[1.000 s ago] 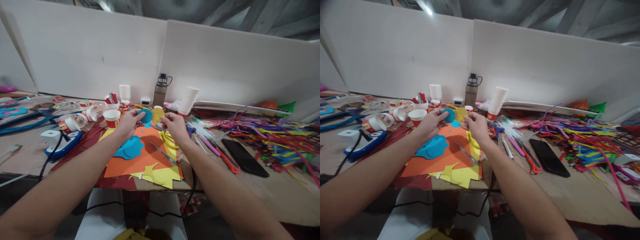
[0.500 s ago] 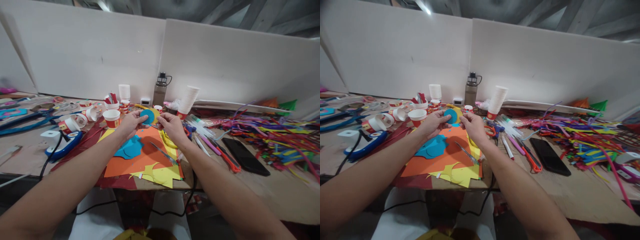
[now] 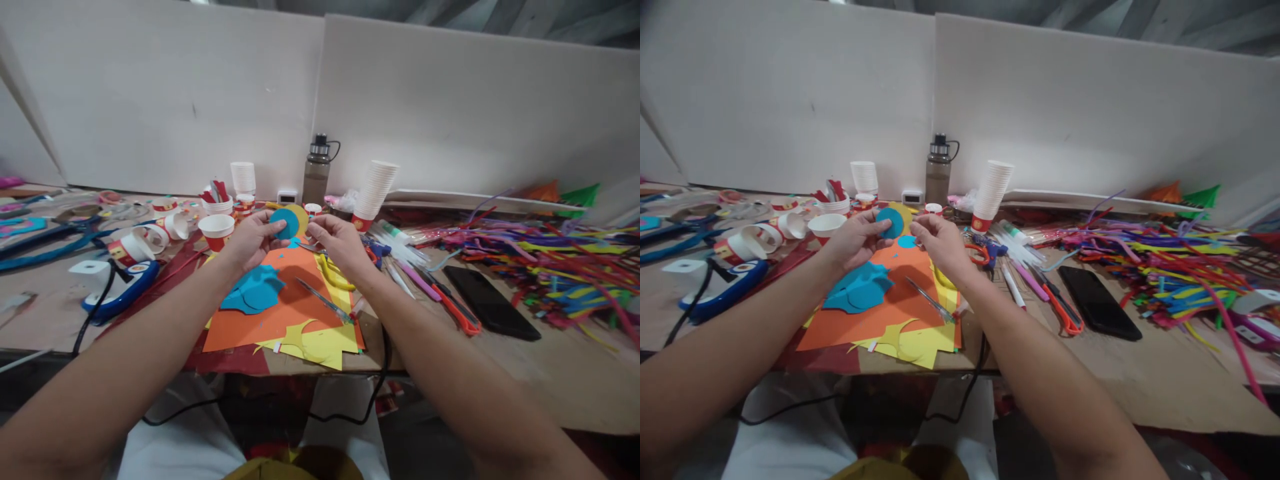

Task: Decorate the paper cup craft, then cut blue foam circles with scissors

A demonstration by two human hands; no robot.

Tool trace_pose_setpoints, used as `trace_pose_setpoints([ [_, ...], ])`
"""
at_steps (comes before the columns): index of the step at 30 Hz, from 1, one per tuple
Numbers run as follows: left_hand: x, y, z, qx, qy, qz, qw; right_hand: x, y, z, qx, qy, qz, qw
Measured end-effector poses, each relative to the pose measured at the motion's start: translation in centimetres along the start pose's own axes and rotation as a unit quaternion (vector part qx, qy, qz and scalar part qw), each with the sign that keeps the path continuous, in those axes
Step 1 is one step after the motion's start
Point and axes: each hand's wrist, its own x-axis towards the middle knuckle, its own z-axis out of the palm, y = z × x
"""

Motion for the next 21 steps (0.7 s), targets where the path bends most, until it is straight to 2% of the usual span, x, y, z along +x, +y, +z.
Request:
trace_pose_setpoints([
  [2,-0.1,-0.4,0.1,0.003,-0.007,0.001,1.000,-0.1,0.2,0.1,-0.032,-0.007,-0.016,0.999],
  [5,-0.1,-0.9,0.1,0.009,-0.028,0.005,1.000,-0.3,0.4,0.1,-0.068,0.015,-0.026,0.997],
  [11,-0.3,-1.1,0.3,0.030,-0.052,-0.004,0.998,-0.2,0.6,0.1,-0.082,0.016,-0.024,0.996],
  [14,-0.2,-1.0,0.3,0.011,-0.035,0.004,0.999,0.1,0.3,-0.7,-0.083,0.000,-0.019,0.996],
  [16,-0.1,-0.8,0.3,-0.009,-0.012,0.006,1.000,0.2,0.0,-1.8,-0.144,-0.002,-0.017,0.989],
  [18,0.0,-0.7,0.2,-0.023,0.009,0.002,1.000,0.1,-0.2,-3.1,-0.297,-0.009,-0.021,0.955],
  [21,0.1,-0.6,0.1,-0.028,0.032,-0.015,0.999,-0.4,0.1,-4.6,-0.528,-0.064,0.011,0.847],
])
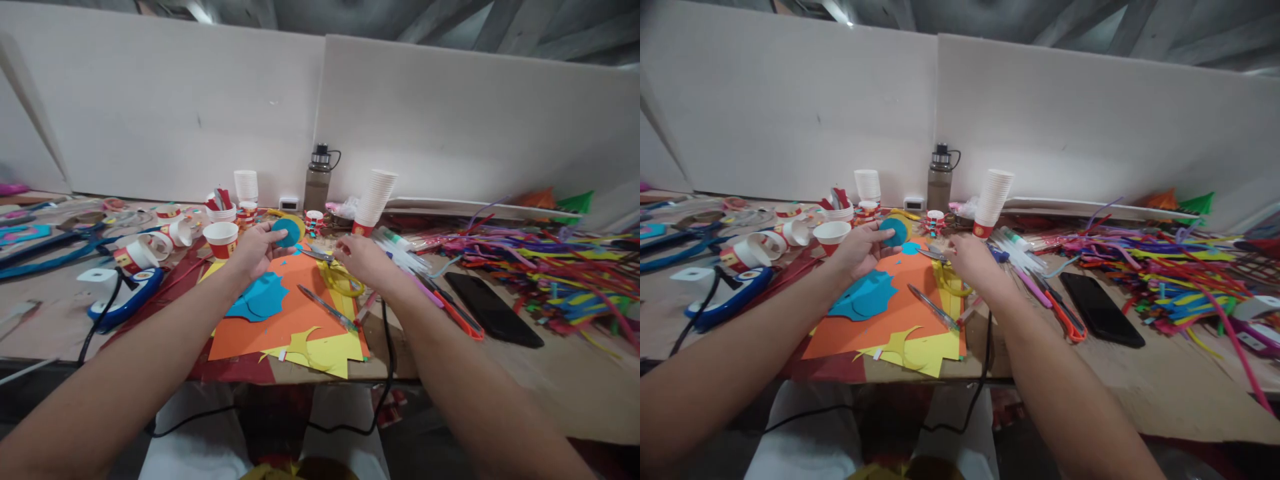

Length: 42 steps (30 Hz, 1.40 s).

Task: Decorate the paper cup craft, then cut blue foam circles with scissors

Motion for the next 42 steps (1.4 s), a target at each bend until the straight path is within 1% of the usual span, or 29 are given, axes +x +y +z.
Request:
trace_pose_setpoints([
  [1,0.0,0.0,0.0,0.001,0.005,-0.008,1.000,-0.2,0.3,0.1,-0.064,-0.046,0.007,0.997],
  [2,0.1,0.0,-0.1,0.000,0.012,-0.016,1.000,-0.4,0.4,0.4,-0.107,-0.089,0.012,0.990],
  [3,0.1,0.0,-0.1,-0.002,0.019,-0.021,1.000,-0.6,0.4,0.6,-0.127,-0.115,0.016,0.985],
  [4,0.2,0.0,-0.2,-0.005,0.028,-0.023,0.999,-0.7,0.3,0.9,-0.138,-0.133,0.019,0.981],
  [6,0.5,0.2,-0.5,-0.013,0.050,-0.015,0.999,-0.8,0.0,1.5,-0.141,-0.143,0.025,0.979],
  [10,0.9,0.6,-1.0,-0.029,0.077,0.013,0.997,-0.8,-0.4,1.9,-0.134,-0.131,0.051,0.981],
  [13,1.1,0.8,-1.2,-0.051,0.077,0.018,0.996,-0.5,-0.1,1.5,-0.114,-0.101,0.057,0.987],
  [15,1.1,0.7,-1.2,-0.058,0.069,0.015,0.996,-0.4,-0.1,1.1,-0.056,-0.051,0.046,0.996],
  [17,0.9,0.5,-1.1,-0.053,0.054,0.010,0.997,-0.3,-0.3,0.7,0.035,0.023,0.037,0.998],
  [19,0.7,0.3,-0.8,-0.044,0.035,0.011,0.998,-0.3,-0.7,0.4,0.114,0.089,0.025,0.989],
  [21,0.4,0.2,-0.5,-0.038,0.016,0.014,0.999,-0.5,-1.3,0.3,0.155,0.121,-0.006,0.981],
  [23,0.2,0.1,-0.3,-0.038,0.004,0.020,0.999,-0.8,-1.9,0.5,0.177,0.114,-0.041,0.977],
  [25,0.1,0.0,-0.1,-0.040,-0.008,0.023,0.999,-1.1,-2.3,0.7,0.199,0.084,-0.059,0.975],
  [27,0.1,0.0,0.0,-0.040,-0.017,0.026,0.999,-1.2,-2.5,0.9,0.220,0.054,-0.064,0.972],
  [29,0.0,-0.1,0.1,-0.037,-0.020,0.025,0.999,-1.3,-2.4,1.1,0.237,0.036,-0.071,0.968],
  [35,-0.4,0.0,0.3,-0.017,-0.037,0.021,0.999,-1.1,-2.2,1.5,0.302,0.019,-0.088,0.949],
  [39,-0.4,0.0,0.3,-0.005,-0.033,0.028,0.999,-1.0,-2.1,1.6,0.355,-0.009,-0.084,0.931],
  [42,-0.3,0.0,0.2,0.000,-0.031,0.033,0.999,-1.1,-2.2,1.6,0.376,-0.020,-0.078,0.923],
])
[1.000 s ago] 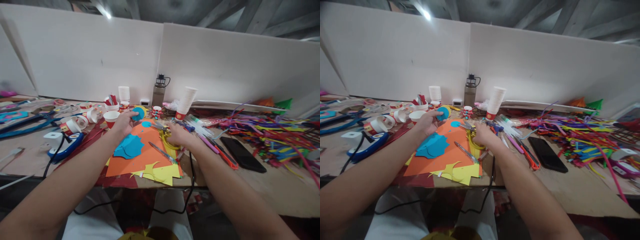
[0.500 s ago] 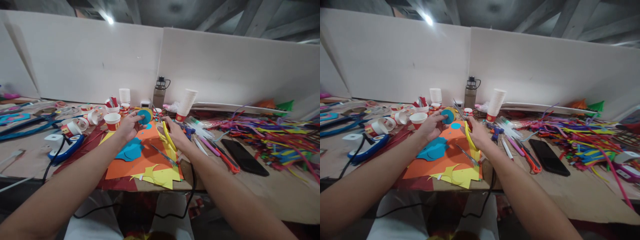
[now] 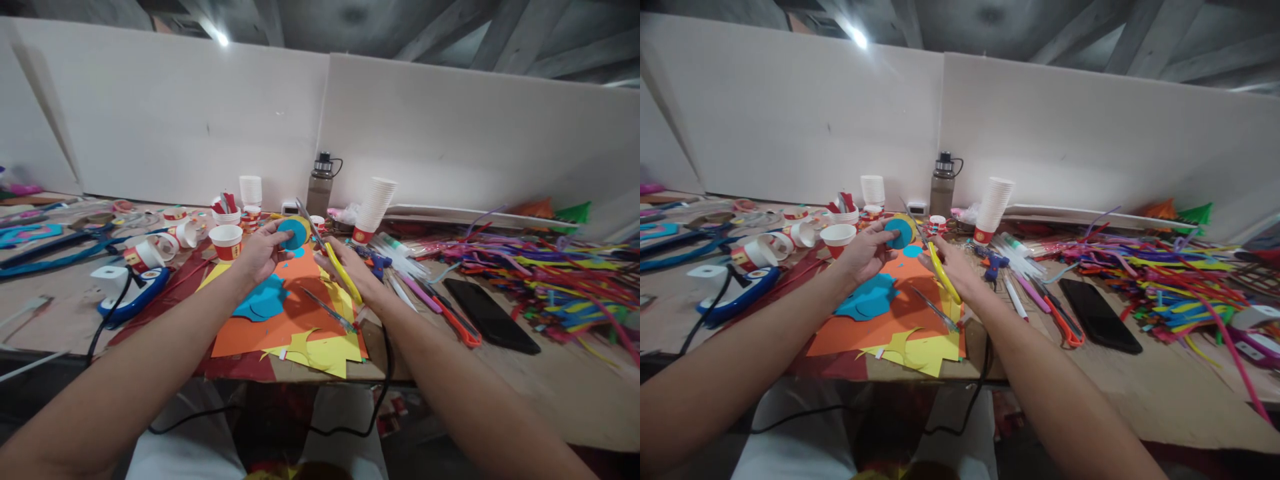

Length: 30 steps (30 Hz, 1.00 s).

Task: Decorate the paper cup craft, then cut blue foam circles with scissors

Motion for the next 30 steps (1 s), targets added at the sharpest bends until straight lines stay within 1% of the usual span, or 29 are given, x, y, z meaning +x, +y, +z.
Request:
trace_pose_setpoints([
  [7,0.0,-0.1,-0.1,0.006,0.002,0.005,1.000,-0.1,-0.4,-0.1,0.019,-0.002,0.024,1.000],
  [13,0.1,-0.1,-0.2,0.002,0.003,0.002,1.000,-0.1,-0.5,0.1,0.035,0.002,0.026,0.999],
  [16,0.1,0.0,-0.2,0.001,0.011,-0.001,1.000,0.1,-0.1,0.2,0.051,0.027,0.049,0.997],
  [19,0.1,-0.1,-0.3,0.008,0.012,-0.017,1.000,0.4,0.7,0.4,0.092,0.079,0.073,0.990],
  [21,0.1,-0.4,-0.3,0.018,0.001,-0.037,0.999,0.7,1.0,0.6,0.131,0.115,0.068,0.982],
  [23,0.1,-0.8,-0.3,0.029,-0.013,-0.052,0.998,0.8,1.0,0.7,0.162,0.138,0.055,0.976],
  [26,-0.1,-1.4,-0.2,0.049,-0.032,-0.060,0.996,0.9,0.9,0.9,0.185,0.142,0.042,0.972],
  [30,-0.3,-1.8,-0.1,0.078,-0.050,-0.066,0.994,0.9,0.9,1.2,0.181,0.129,0.038,0.974],
])
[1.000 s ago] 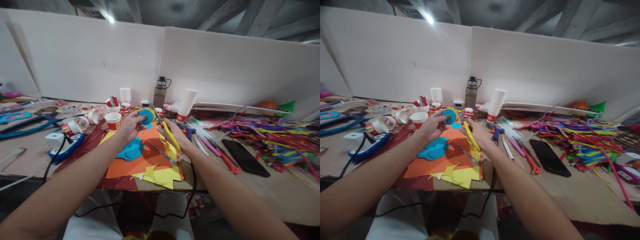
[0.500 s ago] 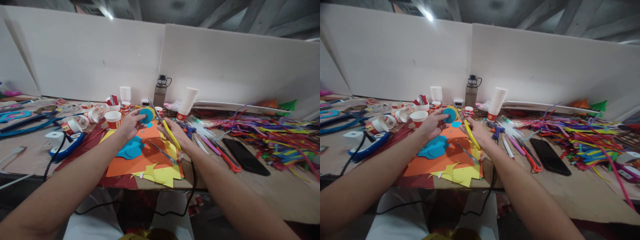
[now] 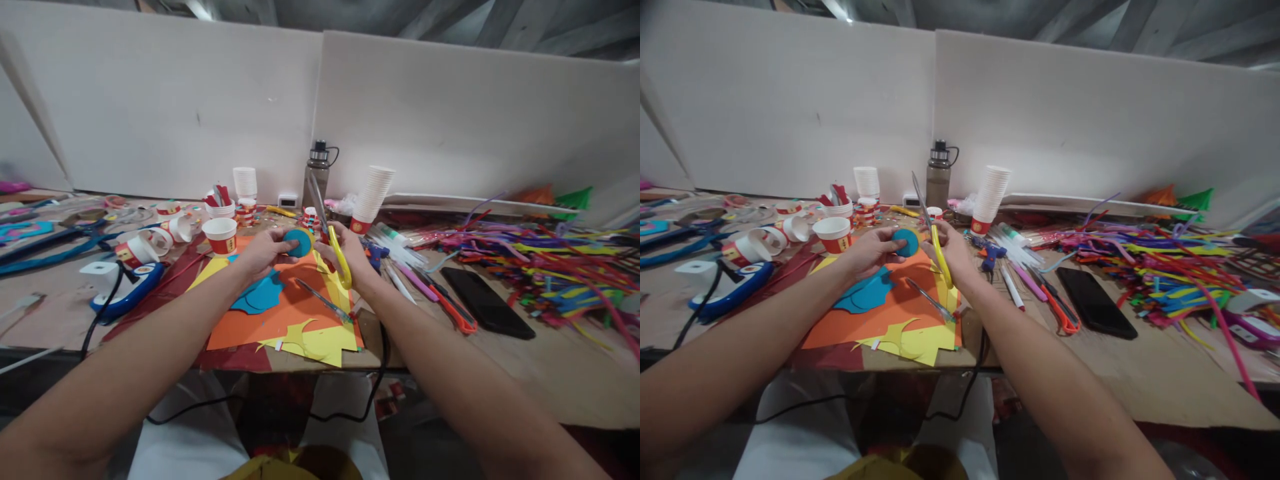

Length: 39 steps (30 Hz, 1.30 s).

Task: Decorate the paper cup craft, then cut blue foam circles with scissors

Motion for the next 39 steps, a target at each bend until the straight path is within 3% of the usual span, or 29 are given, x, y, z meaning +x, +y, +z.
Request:
trace_pose_setpoints([
  [5,0.0,0.2,0.0,0.016,0.019,-0.012,1.000,0.2,0.5,0.0,-0.030,0.007,0.011,0.999],
  [10,0.5,1.0,-0.6,-0.027,0.130,0.012,0.991,1.0,0.8,-1.0,-0.097,0.097,0.004,0.990],
  [13,0.7,1.1,-1.0,-0.041,0.165,0.023,0.985,1.5,1.1,-1.8,-0.107,0.129,-0.003,0.986],
  [20,1.2,0.8,-1.4,-0.036,0.136,-0.018,0.990,1.8,1.4,-2.6,-0.098,0.154,0.011,0.983],
  [24,1.9,1.0,-1.5,0.002,0.163,-0.051,0.985,1.9,1.3,-2.6,-0.103,0.161,0.006,0.982],
  [30,1.7,1.5,-1.4,-0.021,0.170,-0.054,0.984,2.0,1.8,-2.1,-0.134,0.142,0.016,0.981],
  [39,0.7,3.6,-1.9,-0.098,0.202,0.017,0.974,4.7,2.3,0.5,-0.296,0.051,0.025,0.954],
])
